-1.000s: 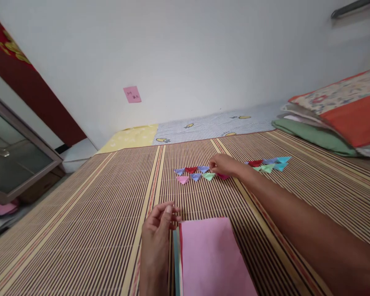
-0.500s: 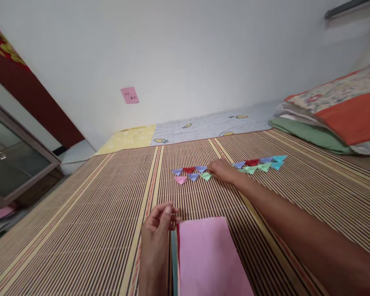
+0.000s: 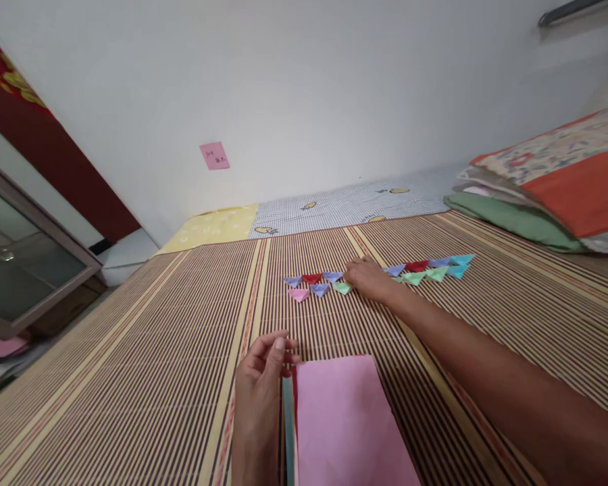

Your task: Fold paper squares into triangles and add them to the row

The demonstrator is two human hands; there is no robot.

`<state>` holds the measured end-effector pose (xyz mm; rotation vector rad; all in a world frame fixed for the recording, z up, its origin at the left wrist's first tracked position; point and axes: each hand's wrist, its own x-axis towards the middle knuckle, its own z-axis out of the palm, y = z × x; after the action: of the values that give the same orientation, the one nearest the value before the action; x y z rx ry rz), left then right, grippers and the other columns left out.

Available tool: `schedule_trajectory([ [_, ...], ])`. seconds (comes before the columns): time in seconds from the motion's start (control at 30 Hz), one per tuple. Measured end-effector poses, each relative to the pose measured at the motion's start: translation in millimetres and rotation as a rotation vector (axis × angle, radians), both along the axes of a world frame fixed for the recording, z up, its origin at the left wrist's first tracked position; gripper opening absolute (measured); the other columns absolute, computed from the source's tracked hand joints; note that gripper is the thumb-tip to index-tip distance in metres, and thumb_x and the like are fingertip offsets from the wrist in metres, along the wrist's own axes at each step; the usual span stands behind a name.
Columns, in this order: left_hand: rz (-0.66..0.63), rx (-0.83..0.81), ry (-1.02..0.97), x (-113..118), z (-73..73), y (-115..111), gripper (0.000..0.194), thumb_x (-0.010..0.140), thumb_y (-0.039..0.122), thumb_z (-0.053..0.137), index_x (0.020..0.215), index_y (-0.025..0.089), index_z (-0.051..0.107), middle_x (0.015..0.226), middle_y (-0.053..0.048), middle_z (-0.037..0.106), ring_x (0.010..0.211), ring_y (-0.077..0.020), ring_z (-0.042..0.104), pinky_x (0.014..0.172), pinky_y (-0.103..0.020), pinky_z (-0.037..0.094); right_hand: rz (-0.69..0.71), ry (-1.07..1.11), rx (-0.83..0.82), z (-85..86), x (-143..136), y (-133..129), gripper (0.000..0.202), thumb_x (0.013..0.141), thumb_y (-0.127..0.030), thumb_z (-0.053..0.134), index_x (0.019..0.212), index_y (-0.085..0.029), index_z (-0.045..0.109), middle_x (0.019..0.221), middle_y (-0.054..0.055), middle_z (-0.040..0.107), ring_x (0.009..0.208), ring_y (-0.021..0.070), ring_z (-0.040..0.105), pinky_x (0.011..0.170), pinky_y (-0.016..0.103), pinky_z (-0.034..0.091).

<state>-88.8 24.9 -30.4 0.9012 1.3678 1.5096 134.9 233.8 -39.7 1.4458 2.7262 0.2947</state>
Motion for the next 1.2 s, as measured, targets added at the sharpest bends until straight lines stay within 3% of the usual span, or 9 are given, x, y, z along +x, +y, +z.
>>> schedule_trajectory([
  [0.17, -0.003, -0.004, -0.026, 1.9, 1.8, 0.0, 0.036, 0.082, 0.048, 0.074, 0.099, 0.016, 0.073, 0.092, -0.008, 0.075, 0.070, -0.0158, 0.067, 0.063, -0.027, 0.049, 0.008, 0.077, 0.021, 5.0, -2.0, -3.1, 0.024, 0.096, -0.011, 0.051, 0.095, -0.014, 0.075, 0.108, 0.018, 0.071, 0.109, 0.0304, 0.058, 0.089, 0.040, 0.033],
  [0.37, 0.000, -0.004, -0.027, 3.1, 4.8, -1.6, 0.037, 0.082, 0.048, 0.074, 0.100, 0.016, 0.072, 0.093, -0.009, 0.075, 0.070, -0.0164, 0.067, 0.064, -0.028, 0.050, 0.083, 0.131, -0.019, 9.7, -29.7, -2.5, 0.018, 0.097, -0.019, 0.056, 0.102, -0.019, 0.074, 0.110, 0.010, 0.072, 0.108, 0.0240, 0.060, 0.090, 0.034, 0.038],
  [0.57, 0.012, -0.005, -0.003, -0.1, 2.8, -2.1, 0.036, 0.085, 0.047, 0.072, 0.103, 0.016, 0.071, 0.094, -0.008, 0.075, 0.072, -0.0158, 0.068, 0.065, -0.027, 0.049, 0.074, 0.079, -0.046, -1.5, -47.4, 4.8, 0.024, 0.098, -0.035, 0.062, 0.109, -0.015, 0.068, 0.113, 0.007, 0.069, 0.106, 0.0237, 0.065, 0.095, 0.047, 0.051],
  [1.2, 0.014, -0.006, -0.024, 1.2, 2.5, -1.1, 0.035, 0.083, 0.047, 0.074, 0.099, 0.016, 0.072, 0.092, -0.008, 0.075, 0.069, -0.0150, 0.068, 0.062, -0.026, 0.050, 0.011, 0.040, -0.028, -7.8, -49.6, 6.5, 0.027, 0.099, -0.033, 0.063, 0.119, -0.015, 0.065, 0.121, 0.009, 0.067, 0.107, 0.0237, 0.066, 0.093, 0.047, 0.055],
])
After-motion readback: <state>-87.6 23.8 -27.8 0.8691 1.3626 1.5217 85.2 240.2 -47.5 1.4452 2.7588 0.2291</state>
